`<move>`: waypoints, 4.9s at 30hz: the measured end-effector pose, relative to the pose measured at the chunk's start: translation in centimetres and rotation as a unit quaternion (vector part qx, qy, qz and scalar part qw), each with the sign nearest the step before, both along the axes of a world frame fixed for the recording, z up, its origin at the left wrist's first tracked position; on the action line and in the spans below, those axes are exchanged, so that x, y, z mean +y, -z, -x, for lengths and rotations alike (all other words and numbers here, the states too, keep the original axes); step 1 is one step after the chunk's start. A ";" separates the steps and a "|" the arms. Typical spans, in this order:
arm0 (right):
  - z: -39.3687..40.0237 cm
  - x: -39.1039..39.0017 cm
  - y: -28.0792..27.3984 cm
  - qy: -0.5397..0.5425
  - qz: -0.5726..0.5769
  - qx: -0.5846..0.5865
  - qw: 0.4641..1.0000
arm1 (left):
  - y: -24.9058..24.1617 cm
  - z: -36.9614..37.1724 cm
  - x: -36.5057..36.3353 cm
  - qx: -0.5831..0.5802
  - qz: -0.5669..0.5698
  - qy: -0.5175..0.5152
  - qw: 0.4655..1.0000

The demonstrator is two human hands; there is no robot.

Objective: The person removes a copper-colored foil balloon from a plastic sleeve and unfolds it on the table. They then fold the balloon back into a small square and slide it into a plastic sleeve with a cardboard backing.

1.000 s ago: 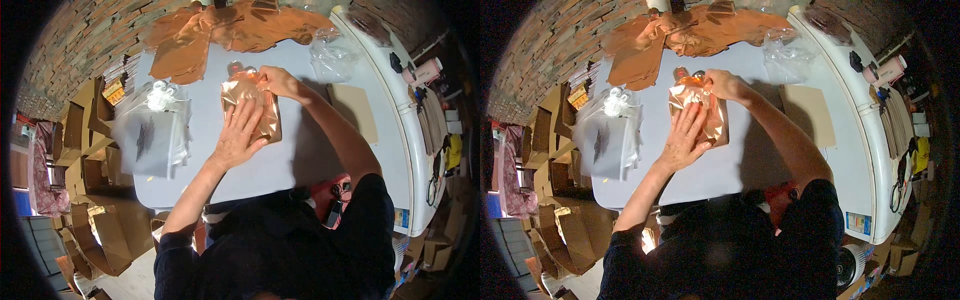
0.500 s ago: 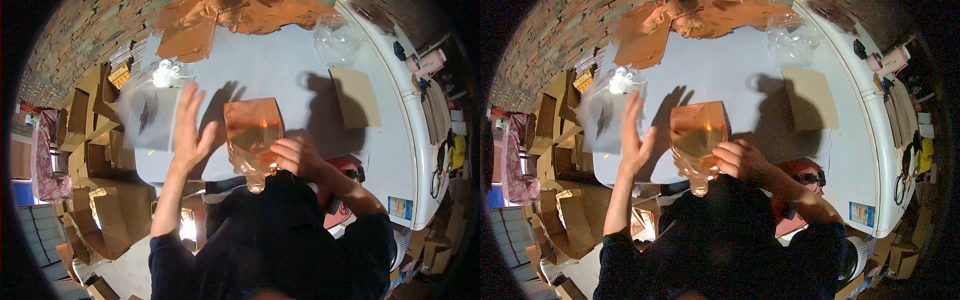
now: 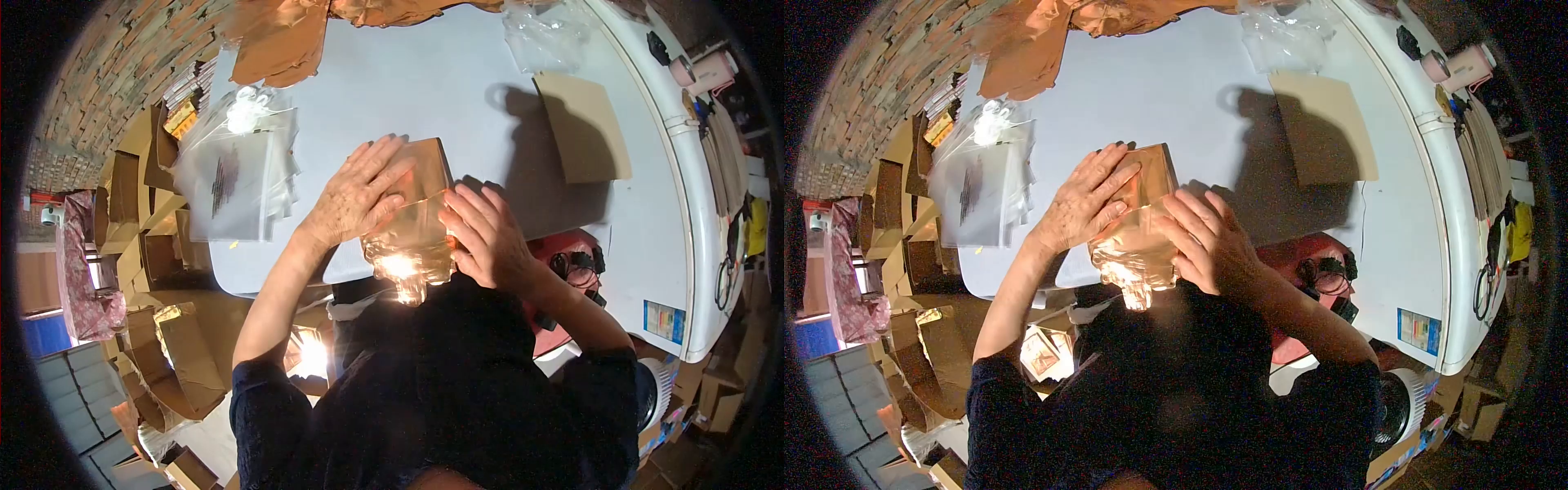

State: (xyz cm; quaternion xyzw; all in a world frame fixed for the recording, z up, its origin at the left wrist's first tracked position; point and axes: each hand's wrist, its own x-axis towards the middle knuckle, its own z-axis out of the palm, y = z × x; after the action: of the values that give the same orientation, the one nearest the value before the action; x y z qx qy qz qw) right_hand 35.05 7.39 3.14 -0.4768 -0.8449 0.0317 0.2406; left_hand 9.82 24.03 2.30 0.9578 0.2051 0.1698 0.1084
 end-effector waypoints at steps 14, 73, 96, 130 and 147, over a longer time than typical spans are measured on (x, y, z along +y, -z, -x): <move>-0.6 -0.4 1.4 0.038 0.065 0.027 0.997 | -2.1 -2.5 0.7 0.022 0.002 0.040 0.999; 5.5 -0.3 0.9 0.151 0.175 0.535 0.813 | 1.1 -2.7 1.7 -0.035 0.140 0.049 0.988; 5.1 1.4 -1.0 0.196 0.532 0.697 0.439 | 1.1 -2.6 1.6 -0.052 0.138 0.066 0.987; 2.7 -0.1 -1.9 0.068 0.038 0.071 0.994 | 0.6 -3.0 0.9 0.006 0.027 0.050 0.998; 0.4 -2.0 1.9 0.005 0.102 -0.045 0.994 | 0.8 -2.9 1.0 0.010 0.018 0.053 0.998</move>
State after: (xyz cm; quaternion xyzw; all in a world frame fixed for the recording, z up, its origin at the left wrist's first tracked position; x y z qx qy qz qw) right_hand 34.69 5.35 1.25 -0.5044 -0.8446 0.0952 0.1523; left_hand 12.70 25.00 1.49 0.9669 0.1580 0.1506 0.1323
